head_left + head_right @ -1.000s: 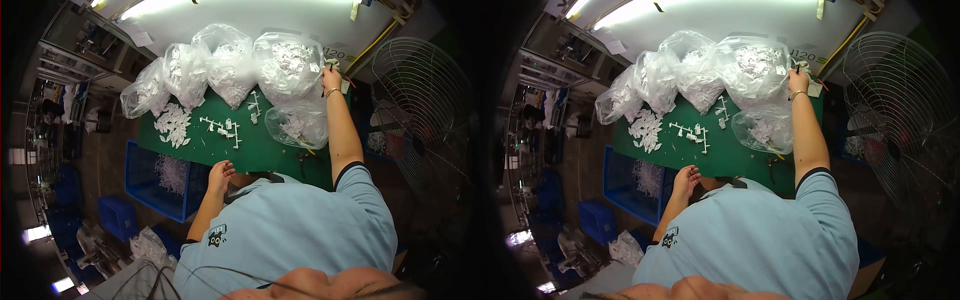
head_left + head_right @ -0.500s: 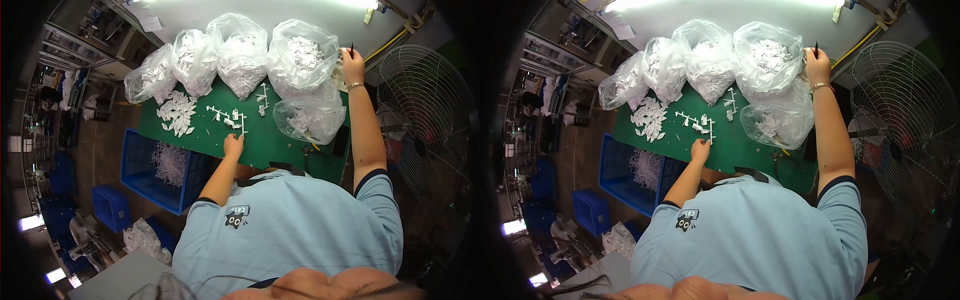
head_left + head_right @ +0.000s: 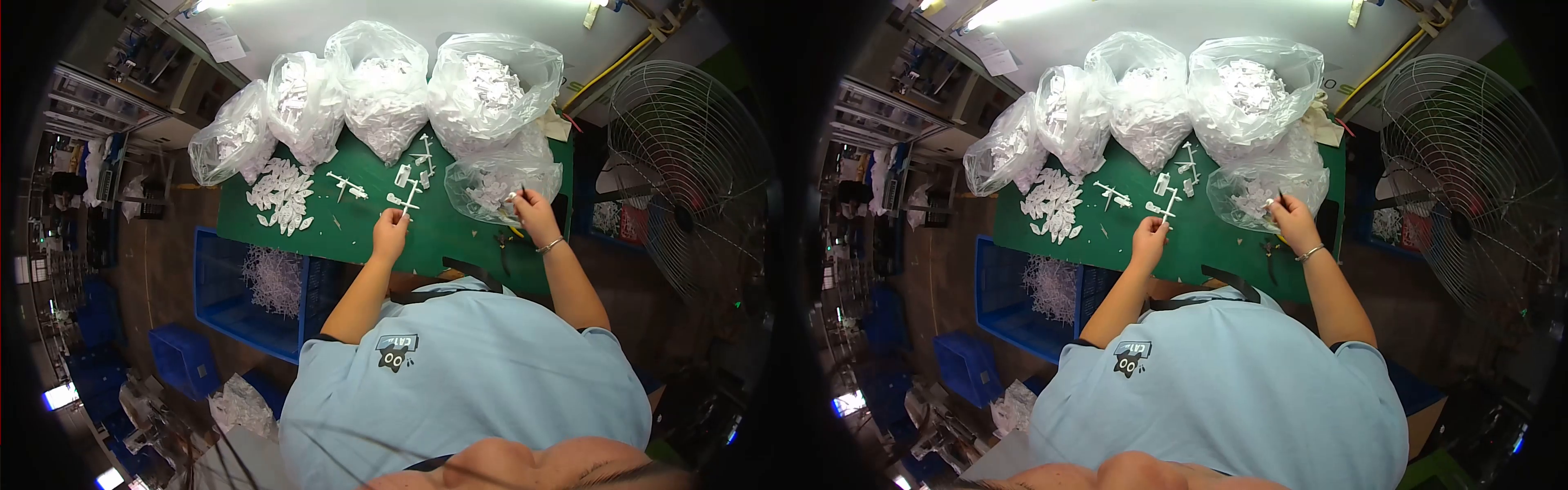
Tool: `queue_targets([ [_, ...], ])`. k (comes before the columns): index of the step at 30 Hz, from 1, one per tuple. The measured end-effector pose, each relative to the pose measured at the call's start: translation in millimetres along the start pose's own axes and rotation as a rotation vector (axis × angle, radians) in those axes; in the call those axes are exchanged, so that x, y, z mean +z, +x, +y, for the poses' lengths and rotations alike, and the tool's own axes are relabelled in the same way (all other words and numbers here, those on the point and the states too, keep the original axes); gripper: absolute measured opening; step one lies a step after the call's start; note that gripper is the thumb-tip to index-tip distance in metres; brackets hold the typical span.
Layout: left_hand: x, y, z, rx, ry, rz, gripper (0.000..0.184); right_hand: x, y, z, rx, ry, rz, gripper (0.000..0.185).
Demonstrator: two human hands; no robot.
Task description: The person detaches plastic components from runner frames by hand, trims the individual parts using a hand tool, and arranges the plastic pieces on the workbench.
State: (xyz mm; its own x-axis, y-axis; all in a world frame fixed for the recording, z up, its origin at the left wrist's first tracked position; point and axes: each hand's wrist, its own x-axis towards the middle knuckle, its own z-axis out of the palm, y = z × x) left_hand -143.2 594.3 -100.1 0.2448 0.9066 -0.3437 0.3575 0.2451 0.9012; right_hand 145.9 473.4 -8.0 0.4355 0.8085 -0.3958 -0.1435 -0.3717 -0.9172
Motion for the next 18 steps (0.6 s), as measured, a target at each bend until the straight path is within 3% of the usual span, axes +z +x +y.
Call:
queue_targets([
  [4,-27,-41,49,-0.025,-0.485,-0.114,0.013,63,-13,-2,-0.036,-0.038,-0.223,0.018],
  [6,-34,-59,64,-0.013,-0.502,-0.165,0.012,104,-24,-13,-0.068,-0.063,-0.318,0.019],
  [8,-39,-73,75,0.003,-0.521,-0.214,0.012,143,-32,-23,0.061,0.302,-0.438,0.018],
  [11,-55,-79,70,0.107,-0.449,-0.435,0.014,184,-35,-27,-0.04,0.429,-0.434,0.013],
  [15,-95,-78,85,0.203,-0.492,-0.172,0.031,204,-42,-48,-0.027,0.352,-0.438,0.011],
  [18,-126,-72,90,0.272,-0.53,-0.171,0.033,213,-59,-70,0.046,0.224,-0.539,0.009],
])
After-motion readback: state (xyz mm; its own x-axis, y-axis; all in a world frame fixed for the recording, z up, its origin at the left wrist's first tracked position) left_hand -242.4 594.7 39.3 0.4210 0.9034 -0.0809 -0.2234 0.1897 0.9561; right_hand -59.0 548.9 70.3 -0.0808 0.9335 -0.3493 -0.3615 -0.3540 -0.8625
